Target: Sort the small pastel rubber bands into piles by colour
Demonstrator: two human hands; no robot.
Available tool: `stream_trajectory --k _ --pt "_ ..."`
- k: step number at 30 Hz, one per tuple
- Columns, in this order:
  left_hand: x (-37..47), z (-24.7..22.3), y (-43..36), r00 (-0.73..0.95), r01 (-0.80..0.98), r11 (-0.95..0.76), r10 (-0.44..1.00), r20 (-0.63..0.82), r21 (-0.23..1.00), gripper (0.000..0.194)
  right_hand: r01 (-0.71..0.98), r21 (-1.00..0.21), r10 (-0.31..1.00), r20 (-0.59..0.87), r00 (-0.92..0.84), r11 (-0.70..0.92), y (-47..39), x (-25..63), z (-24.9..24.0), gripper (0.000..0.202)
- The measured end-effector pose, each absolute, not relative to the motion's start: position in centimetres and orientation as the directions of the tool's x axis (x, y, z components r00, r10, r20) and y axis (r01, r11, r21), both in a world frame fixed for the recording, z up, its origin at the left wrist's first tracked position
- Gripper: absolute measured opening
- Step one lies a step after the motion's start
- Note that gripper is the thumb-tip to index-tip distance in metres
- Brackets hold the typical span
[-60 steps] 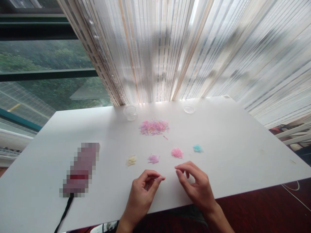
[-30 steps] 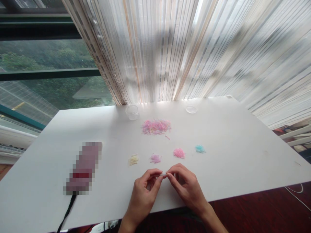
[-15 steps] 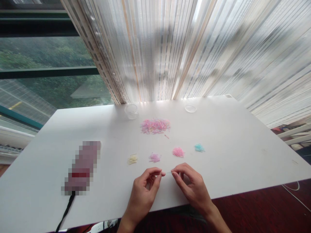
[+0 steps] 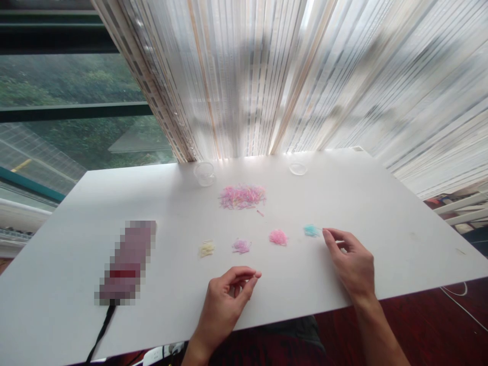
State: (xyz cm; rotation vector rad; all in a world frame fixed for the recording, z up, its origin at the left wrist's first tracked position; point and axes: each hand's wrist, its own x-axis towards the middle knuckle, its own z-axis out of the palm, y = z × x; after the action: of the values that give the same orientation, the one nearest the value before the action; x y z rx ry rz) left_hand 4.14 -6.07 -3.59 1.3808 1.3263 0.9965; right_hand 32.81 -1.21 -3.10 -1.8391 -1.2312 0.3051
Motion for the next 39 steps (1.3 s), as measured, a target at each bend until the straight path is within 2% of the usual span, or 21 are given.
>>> stream_trajectory --k 12,24,28,32,35,39 --pt "3.9 -3.7 -6.1 0.094 0.294 -0.025 0.996 -0.003 0.956 0.022 0.665 -0.742 0.886 0.250 0.391 -0.084 -0.8 32.7 -3.6 0.050" --pt "2.8 -2.6 -6.3 0.038 0.240 -0.010 0.999 0.001 0.971 0.020 0.626 -0.757 0.851 0.193 0.488 -0.188 -1.0 32.7 -3.2 0.048" --pt "-0.4 -1.4 -5.5 -0.159 0.342 -0.009 0.985 0.068 0.940 0.021 0.633 -0.755 0.839 0.226 0.496 -0.171 -1.1 32.5 -3.2 0.047" --pt "-3.7 -0.9 -4.2 -0.335 0.528 0.143 0.941 0.051 0.837 0.031 0.639 -0.755 0.836 0.249 0.490 -0.150 -1.2 32.5 -3.4 0.045" --pt "-4.7 -0.7 -3.4 -0.339 0.648 0.183 0.938 0.065 0.739 0.035 0.652 -0.747 0.833 0.275 0.480 -0.129 -1.3 32.6 -3.4 0.044" --pt "-4.6 -0.8 -2.7 -0.269 0.721 0.137 0.959 0.093 0.680 0.033 0.655 -0.747 0.834 0.285 0.473 -0.116 -1.4 32.7 -3.4 0.043"
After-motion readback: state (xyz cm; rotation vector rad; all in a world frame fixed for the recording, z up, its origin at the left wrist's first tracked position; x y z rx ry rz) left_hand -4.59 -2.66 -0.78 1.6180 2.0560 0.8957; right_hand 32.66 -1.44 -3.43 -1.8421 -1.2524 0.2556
